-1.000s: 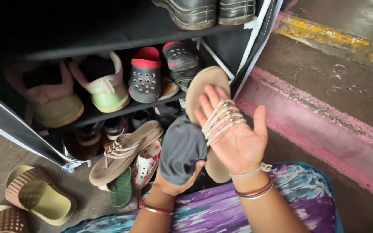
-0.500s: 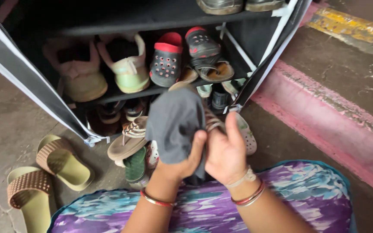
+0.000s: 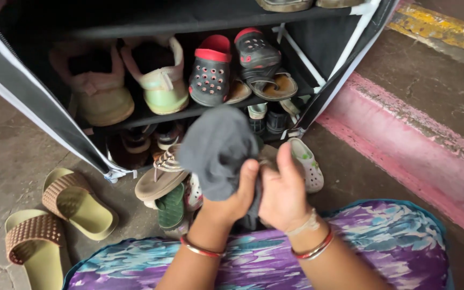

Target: The person sits on the floor and wipes several pairs of shoes with a dark cloth. They clean a black sneaker, a pair of beige sandals, and a pair of white clogs, then place each item back into the shoe rack.

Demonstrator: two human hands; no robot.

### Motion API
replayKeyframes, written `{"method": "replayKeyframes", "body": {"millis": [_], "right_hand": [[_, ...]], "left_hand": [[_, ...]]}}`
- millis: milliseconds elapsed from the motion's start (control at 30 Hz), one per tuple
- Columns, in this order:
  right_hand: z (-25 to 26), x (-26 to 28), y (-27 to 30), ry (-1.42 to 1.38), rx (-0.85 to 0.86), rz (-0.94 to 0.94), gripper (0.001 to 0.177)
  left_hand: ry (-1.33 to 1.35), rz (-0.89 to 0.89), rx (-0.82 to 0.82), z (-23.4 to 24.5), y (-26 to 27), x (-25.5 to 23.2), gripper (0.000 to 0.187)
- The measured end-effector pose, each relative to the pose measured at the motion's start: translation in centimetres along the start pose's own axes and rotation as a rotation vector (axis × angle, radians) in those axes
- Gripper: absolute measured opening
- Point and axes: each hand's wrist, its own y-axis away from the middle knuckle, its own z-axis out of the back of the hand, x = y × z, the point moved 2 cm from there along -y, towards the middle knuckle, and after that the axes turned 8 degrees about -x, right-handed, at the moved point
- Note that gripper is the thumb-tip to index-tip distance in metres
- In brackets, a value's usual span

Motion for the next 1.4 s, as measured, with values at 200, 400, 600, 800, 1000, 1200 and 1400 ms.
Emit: {"method": "replayKeyframes", "body": {"millis": [200, 400, 600, 800, 1000, 1200, 1400], "right_hand": [[-0.5, 5.4, 0.5, -0.138, 0.057, 0.157, 0.106], [-0.9, 9.4, 1.3, -0.489, 0.091, 0.291, 0.108], [-1.7, 10.7, 2.6, -0.723, 0.193, 0.286, 0.109], [-1.3, 9.9, 2.5, -0.670, 0.206, 0.300, 0.106], [-2.0, 7.3, 2.0, -0.648, 0.248, 0.210, 0.106], [-3.8, 5.2, 2.1, -0.517, 0.291, 0.111, 0.106], [-2.1, 2.5, 1.6, 0.229, 0.148, 0.294, 0.085]], "left_hand": [[0.044, -0.111, 0.285, -2.3, 2.5, 0.7, 0.061], [-0.100, -0.264, 0.436, -3.7, 5.2, 2.1, 0.067], [-0.118, -0.361, 0.430, -4.0, 6.4, 3.2, 0.071], [-0.076, -0.387, 0.386, -3.7, 5.5, 0.5, 0.071], [-0.038, -0.315, 0.323, -3.0, 4.9, 0.4, 0.073], [0.018, -0.197, 0.253, -1.2, 3.8, 0.8, 0.080], [0.136, -0.108, 0.134, 0.8, 0.4, 0.3, 0.070]]}}
